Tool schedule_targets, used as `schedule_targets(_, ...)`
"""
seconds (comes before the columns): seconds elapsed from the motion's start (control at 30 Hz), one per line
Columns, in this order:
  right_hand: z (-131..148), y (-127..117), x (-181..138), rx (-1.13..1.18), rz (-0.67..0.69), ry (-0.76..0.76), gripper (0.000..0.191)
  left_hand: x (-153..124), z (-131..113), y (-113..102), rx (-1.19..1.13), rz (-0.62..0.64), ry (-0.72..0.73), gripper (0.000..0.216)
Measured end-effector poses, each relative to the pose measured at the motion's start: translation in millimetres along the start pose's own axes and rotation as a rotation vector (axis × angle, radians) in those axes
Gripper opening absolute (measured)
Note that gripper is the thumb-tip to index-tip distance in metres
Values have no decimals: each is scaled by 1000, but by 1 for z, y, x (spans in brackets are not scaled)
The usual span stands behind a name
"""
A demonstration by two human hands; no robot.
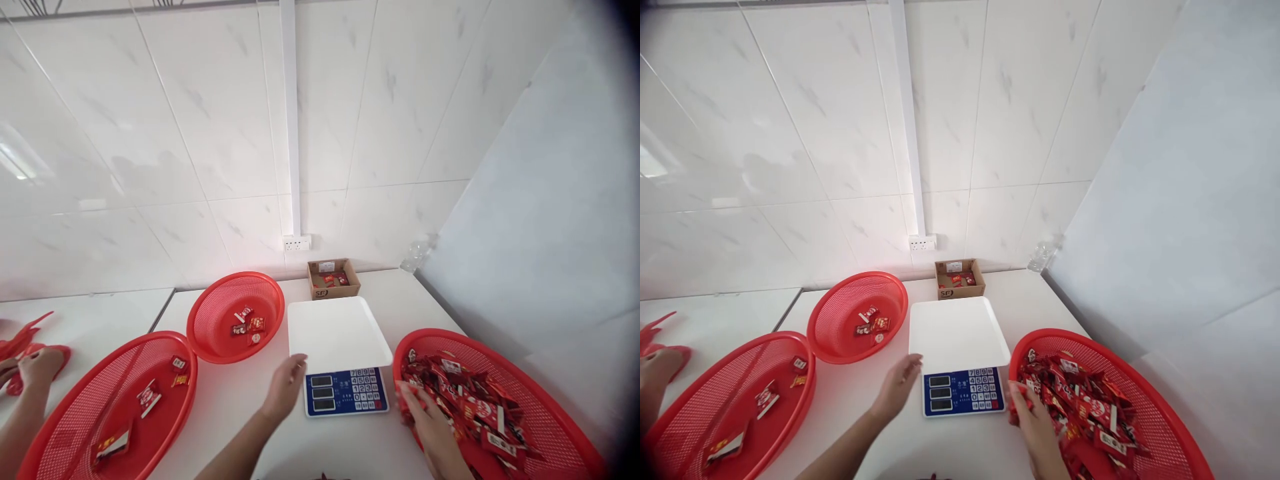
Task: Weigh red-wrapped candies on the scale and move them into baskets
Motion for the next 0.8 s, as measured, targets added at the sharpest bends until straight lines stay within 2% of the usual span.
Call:
schedule_targets(0.07,9,36,-17,-1,230,96,43,-15,-3,55,-423,174,-237,45)
schedule_targets(0.13,12,64,-32,-31,393,156,46,-30,-11,100,-731,302,-415,52)
schedule_targets(0.17,11,73,-37,-49,435,175,48,-35,-13,115,-829,321,-476,53)
schedule_targets(0.23,6,83,-40,-82,470,198,52,-39,-11,131,-908,289,-559,48)
schedule_targets(0.33,-4,86,-37,-91,478,227,54,-34,-2,132,-891,176,-636,30)
schedule_targets(0.43,-9,80,-31,-29,436,264,52,-15,0,117,-906,28,-676,20)
schedule_targets(0.53,-4,71,-24,99,373,290,47,17,-10,96,-973,-107,-650,29)
schedule_targets(0.6,-1,68,-20,196,357,312,43,34,-18,83,-968,-137,-607,39)
schedule_targets(0.7,1,64,-15,281,352,356,37,37,-24,73,-826,-98,-590,50)
schedule_targets(0.73,0,64,-16,285,349,370,36,32,-25,75,-782,-39,-592,54)
schedule_targets(0.8,-2,65,-20,283,365,378,38,14,-32,88,-723,175,-567,57)
Point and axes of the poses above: each hand's wrist, its own x-axis towards the middle knuckle, its own y-axis out of the palm, z = x × y, the point moved 7 cm from there along x, towards the middle knuckle, and after that the axes turned 13 degrees about y, right-handed, at the moved point
